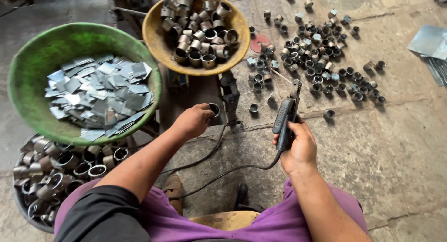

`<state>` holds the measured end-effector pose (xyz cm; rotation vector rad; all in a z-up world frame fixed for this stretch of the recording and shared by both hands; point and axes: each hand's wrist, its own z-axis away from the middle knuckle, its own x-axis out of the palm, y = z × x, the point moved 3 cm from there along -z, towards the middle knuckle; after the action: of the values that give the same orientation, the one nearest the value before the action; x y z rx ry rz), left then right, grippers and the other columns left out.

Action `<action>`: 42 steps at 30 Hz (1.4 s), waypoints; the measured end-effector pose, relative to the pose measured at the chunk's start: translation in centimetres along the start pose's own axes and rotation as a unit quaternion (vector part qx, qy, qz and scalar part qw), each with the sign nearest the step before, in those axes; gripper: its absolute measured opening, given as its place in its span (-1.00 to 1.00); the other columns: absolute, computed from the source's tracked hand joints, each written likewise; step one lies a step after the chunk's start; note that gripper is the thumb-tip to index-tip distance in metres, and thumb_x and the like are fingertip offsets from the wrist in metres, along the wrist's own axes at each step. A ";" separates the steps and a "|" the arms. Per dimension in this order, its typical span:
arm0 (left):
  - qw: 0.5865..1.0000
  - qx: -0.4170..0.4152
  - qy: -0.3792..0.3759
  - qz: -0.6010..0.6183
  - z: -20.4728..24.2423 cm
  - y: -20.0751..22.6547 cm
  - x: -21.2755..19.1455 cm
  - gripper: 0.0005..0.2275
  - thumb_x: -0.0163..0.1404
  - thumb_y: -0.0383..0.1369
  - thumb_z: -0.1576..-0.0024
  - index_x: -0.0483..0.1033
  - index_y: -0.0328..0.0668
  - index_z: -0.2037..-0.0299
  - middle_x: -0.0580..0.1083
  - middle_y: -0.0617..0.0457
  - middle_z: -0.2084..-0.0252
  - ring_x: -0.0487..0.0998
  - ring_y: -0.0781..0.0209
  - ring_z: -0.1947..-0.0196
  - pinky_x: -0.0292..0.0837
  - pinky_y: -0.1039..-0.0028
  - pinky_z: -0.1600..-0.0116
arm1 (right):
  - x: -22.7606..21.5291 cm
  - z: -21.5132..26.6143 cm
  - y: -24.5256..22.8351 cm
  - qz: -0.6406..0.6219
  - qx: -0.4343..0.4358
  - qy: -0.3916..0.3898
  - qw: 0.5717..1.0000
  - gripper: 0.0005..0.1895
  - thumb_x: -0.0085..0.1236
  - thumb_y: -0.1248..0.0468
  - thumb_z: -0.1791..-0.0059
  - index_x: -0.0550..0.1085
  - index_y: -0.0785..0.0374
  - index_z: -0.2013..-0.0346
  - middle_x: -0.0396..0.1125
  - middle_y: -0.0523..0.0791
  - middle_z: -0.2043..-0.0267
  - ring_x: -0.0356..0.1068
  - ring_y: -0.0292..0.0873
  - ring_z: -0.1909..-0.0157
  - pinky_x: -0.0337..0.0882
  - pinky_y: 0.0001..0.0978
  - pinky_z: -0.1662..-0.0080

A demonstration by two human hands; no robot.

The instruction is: The person sits cross-legged and repeatedly picks up small metal plates and cylindrical metal pieces. Using a handheld welding tool, they weld the plate to the cylinder, creating sparks, then drop the finished assembly into a yellow bowl. The process is repeated continuously with parts from a green bowl.

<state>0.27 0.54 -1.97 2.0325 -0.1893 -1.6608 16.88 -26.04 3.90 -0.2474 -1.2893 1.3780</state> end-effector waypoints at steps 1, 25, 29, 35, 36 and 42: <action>1.000 -0.015 -0.004 0.002 0.2 0.0 0.2 -0.81 0.05 -0.49 -0.07 0.65 -0.13 0.14 0.53 -0.03 0.09 0.54 -0.10 -0.01 0.48 0.20 -0.06 | 0.0 -0.2 0.3 0.003 -0.005 -0.005 1.000 -0.72 -0.08 0.32 -0.03 0.37 0.32 -0.03 0.40 -0.01 0.33 0.39 -0.12 0.41 0.43 -0.27 0.34; 0.936 -0.233 -0.055 -0.256 8.3 -11.1 -14.4 -0.49 0.00 -0.58 0.03 0.57 0.21 -0.12 0.36 0.31 -0.34 0.26 0.11 -0.31 0.13 0.19 -0.30 | -1.1 -4.7 4.2 0.084 -0.020 0.019 0.996 -0.65 -0.01 0.35 -0.04 0.32 0.31 -0.13 0.40 -0.02 0.31 0.40 -0.10 0.48 0.41 -0.24 0.44; 0.942 -0.214 -0.028 -0.258 8.4 -11.3 -14.1 -0.58 0.01 -0.55 -0.07 0.63 0.23 -0.06 0.47 0.37 -0.27 0.32 0.20 -0.29 0.16 0.26 -0.34 | -0.8 -5.0 4.3 0.087 -0.020 0.015 0.996 -0.65 -0.01 0.35 -0.04 0.32 0.31 -0.13 0.40 -0.03 0.32 0.39 -0.11 0.48 0.40 -0.26 0.45; 0.942 -0.217 0.003 -0.255 8.3 -8.7 -16.6 -0.60 0.22 -0.30 0.06 0.62 0.16 -0.05 0.51 0.23 -0.12 0.32 0.09 -0.21 0.13 0.21 -0.29 | -0.8 -4.8 4.3 0.095 -0.022 0.021 0.995 -0.65 0.01 0.35 -0.04 0.32 0.30 -0.12 0.41 -0.03 0.32 0.40 -0.11 0.48 0.41 -0.25 0.45; 0.946 -0.215 0.023 -0.242 8.3 -7.8 -17.0 -0.67 0.20 -0.29 0.01 0.64 0.13 -0.01 0.53 0.23 -0.09 0.35 0.09 -0.21 0.16 0.20 -0.30 | -0.9 -4.7 4.3 0.098 -0.022 0.028 0.995 -0.65 0.01 0.35 -0.04 0.32 0.29 -0.13 0.41 -0.03 0.31 0.40 -0.11 0.48 0.40 -0.26 0.46; 0.982 -0.137 0.087 -0.094 6.2 0.1 -14.1 -0.79 0.18 -0.23 -0.06 0.68 -0.05 0.16 0.57 0.06 -0.02 0.48 0.02 -0.05 0.30 0.13 -0.21 | -1.2 -4.2 4.5 0.062 -0.010 -0.005 0.998 -0.64 0.03 0.32 -0.02 0.36 0.24 -0.12 0.41 -0.05 0.33 0.39 -0.11 0.52 0.39 -0.25 0.49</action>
<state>-9.00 4.48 9.62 2.0166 0.2860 -1.5101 17.91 -23.50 -1.72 -0.3399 -1.3145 1.4734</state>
